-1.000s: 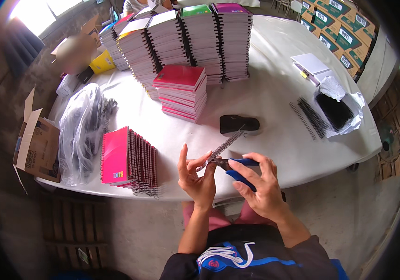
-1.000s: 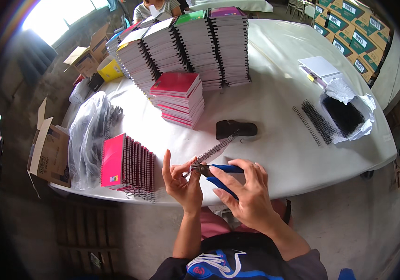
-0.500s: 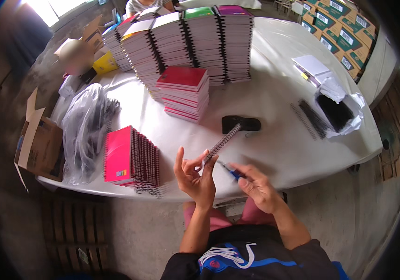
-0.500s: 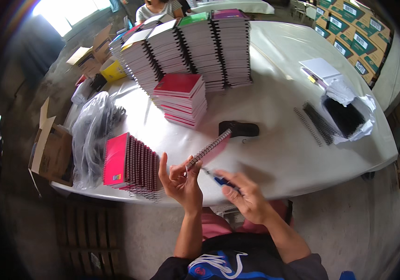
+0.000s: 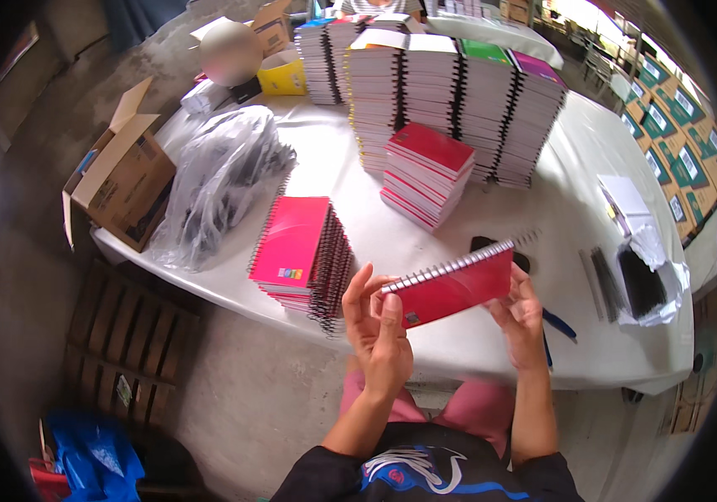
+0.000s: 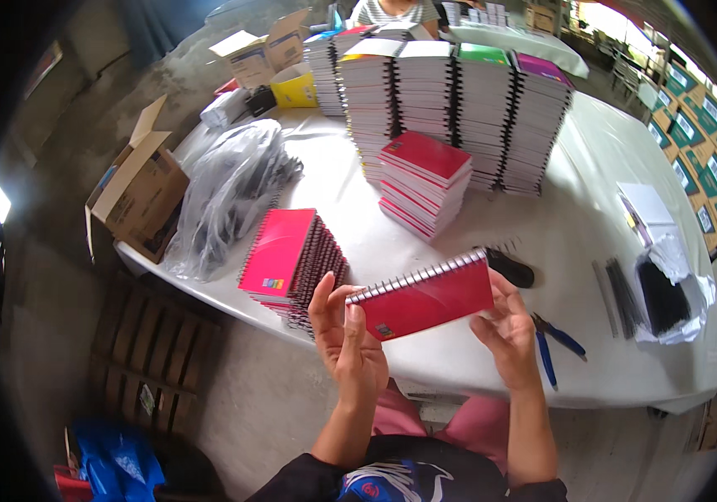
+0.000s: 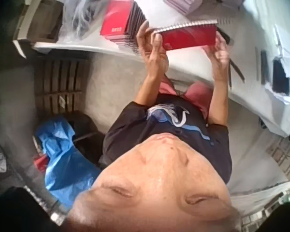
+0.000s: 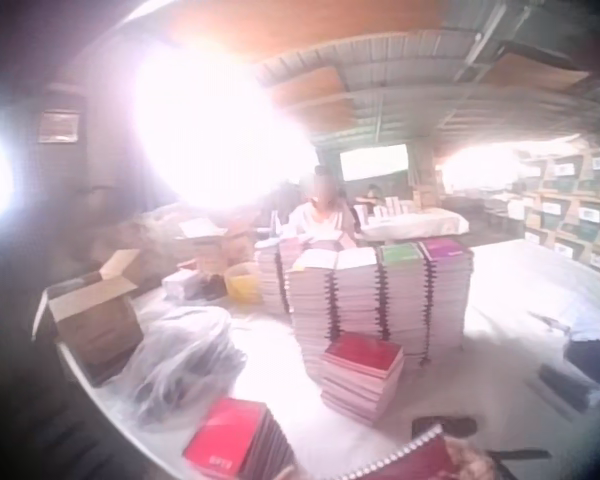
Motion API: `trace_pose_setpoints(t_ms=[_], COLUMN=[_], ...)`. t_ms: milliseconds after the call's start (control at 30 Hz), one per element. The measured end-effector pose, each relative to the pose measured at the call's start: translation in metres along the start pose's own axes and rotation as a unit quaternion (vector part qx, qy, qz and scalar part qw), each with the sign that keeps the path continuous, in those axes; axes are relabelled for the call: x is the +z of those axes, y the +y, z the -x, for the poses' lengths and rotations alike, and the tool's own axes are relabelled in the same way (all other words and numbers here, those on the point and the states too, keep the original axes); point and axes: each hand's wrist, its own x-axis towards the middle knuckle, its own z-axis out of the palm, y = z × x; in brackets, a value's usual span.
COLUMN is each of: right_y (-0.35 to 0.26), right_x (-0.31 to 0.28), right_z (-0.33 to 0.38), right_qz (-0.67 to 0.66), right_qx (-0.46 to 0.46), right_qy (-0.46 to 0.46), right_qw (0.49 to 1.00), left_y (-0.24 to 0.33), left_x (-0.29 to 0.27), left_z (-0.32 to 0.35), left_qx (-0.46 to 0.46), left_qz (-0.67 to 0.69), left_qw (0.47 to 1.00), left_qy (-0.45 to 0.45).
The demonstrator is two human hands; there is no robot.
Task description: The person picks up a notebook, inserts a spiral wire through the holes by hand, and uses pliers to cut and bend the ends of the wire.
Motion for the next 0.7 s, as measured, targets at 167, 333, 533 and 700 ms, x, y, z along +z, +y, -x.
trace_pose_setpoints(t_ms=[167,333,533,700], right_y=[-0.024,-0.040,-0.072,-0.073], right_x=[0.071,0.131,0.168,0.215], right_z=[-0.053,-0.113,-0.161,-0.167], right_qz=[-0.269,-0.154,-0.303,0.070], right_qx=[0.021,0.012,-0.049,-0.192], right_qy=[-0.049,-0.136,-0.108,-0.437], right_qw=[0.962,0.979,0.946,0.876], left_y=[0.044,0.074,0.074,0.051], left_x=[-0.020,-0.050,-0.080,-0.099], left_z=[-0.017,-0.060,-0.073,-0.079], left_qx=[0.197,0.206,0.194,0.101], left_qz=[-0.209,-0.370,-0.419,-0.368], left_qw=[0.958,0.901,0.878,0.915], left_qy=[-0.020,0.094,0.128,0.129])
